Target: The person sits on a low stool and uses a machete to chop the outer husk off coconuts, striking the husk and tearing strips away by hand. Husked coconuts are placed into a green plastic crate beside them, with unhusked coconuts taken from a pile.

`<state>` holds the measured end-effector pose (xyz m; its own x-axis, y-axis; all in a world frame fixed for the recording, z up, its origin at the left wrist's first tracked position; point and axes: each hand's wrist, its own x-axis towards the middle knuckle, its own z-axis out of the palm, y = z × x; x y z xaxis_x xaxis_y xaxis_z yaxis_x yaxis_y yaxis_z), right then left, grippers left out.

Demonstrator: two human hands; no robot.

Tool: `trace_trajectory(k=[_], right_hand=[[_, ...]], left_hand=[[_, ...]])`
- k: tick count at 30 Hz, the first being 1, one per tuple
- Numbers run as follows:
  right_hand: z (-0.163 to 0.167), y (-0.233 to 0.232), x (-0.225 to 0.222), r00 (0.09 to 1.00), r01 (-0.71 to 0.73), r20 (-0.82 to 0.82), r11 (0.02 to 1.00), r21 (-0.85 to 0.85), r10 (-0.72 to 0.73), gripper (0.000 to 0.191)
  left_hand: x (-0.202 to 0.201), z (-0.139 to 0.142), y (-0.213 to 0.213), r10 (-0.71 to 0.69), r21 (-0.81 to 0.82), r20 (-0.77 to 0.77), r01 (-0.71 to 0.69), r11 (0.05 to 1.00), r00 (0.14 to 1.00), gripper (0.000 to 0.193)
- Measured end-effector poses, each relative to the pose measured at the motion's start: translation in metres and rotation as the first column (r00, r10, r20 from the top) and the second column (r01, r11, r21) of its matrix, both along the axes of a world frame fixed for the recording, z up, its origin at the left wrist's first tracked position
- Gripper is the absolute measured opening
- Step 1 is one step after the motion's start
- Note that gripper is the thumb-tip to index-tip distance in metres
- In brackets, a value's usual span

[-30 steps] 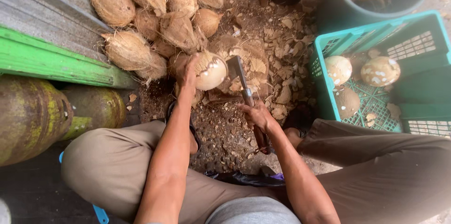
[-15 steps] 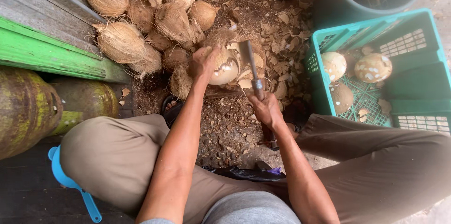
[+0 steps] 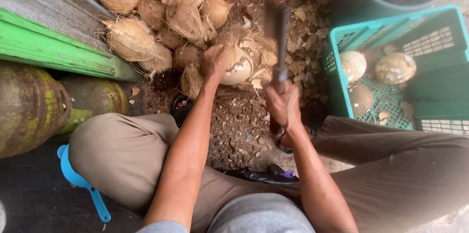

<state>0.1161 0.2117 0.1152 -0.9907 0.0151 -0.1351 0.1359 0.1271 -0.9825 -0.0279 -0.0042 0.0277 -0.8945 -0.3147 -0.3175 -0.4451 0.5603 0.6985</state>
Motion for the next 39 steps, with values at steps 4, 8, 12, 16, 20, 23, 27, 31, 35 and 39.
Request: trace_trajectory(k=[4, 8, 12, 16, 20, 23, 27, 31, 35, 39], right_hand=[[-0.013, -0.011, 0.001, 0.982, 0.078, -0.146, 0.958, -0.277, -0.123, 0.041], [-0.025, -0.016, 0.003, 0.965, -0.139, 0.249, 0.958, 0.249, 0.076, 0.04], [-0.021, -0.006, 0.002, 0.998, -0.03, -0.052, 0.999, -0.039, 0.028, 0.039], [-0.016, -0.013, -0.002, 0.983, 0.142, -0.115, 0.99, 0.007, -0.14, 0.046], [-0.021, -0.021, 0.002, 0.937, -0.153, 0.35, 0.927, 0.343, 0.025, 0.037], [-0.033, -0.016, 0.009, 0.996, -0.054, 0.084, 0.929, 0.366, 0.025, 0.03], [-0.063, -0.012, 0.006, 1.0, 0.015, -0.005, 0.994, 0.105, -0.014, 0.033], [-0.088, -0.004, -0.002, 0.874, -0.217, 0.485, 0.923, 0.317, 0.039, 0.027], [-0.086, 0.001, 0.0, 0.997, -0.069, 0.074, 0.845, 0.53, 0.035, 0.05], [-0.07, 0.007, -0.001, 0.97, -0.096, 0.244, 0.929, 0.356, 0.007, 0.048]], left_hand=[[0.002, 0.01, 0.001, -0.025, -0.012, 0.065, 0.026, 1.0, 0.998, 0.058], [0.003, 0.023, 0.0, 0.012, 0.066, 0.07, -0.017, 0.998, 0.997, 0.059], [0.007, 0.026, -0.001, -0.001, 0.003, 0.119, 0.0, 1.0, 0.993, 0.056], [0.008, 0.022, 0.0, 0.009, 0.019, 0.041, -0.01, 1.0, 0.999, 0.059], [0.009, 0.021, 0.0, 0.02, 0.05, 0.02, -0.021, 0.999, 1.0, 0.06], [0.012, 0.021, -0.001, 0.007, 0.052, -0.011, -0.007, 0.999, 1.0, 0.068], [0.014, 0.015, -0.003, 0.0, 0.041, 0.071, -0.002, 0.999, 0.998, 0.068], [0.011, 0.005, -0.003, 0.047, 0.235, -0.143, -0.013, 0.972, 0.989, 0.067], [0.016, -0.005, -0.008, 0.05, 0.282, -0.164, -0.002, 0.959, 0.985, 0.064], [0.028, -0.011, -0.022, 0.149, 0.455, -0.12, -0.079, 0.887, 0.981, 0.061]])
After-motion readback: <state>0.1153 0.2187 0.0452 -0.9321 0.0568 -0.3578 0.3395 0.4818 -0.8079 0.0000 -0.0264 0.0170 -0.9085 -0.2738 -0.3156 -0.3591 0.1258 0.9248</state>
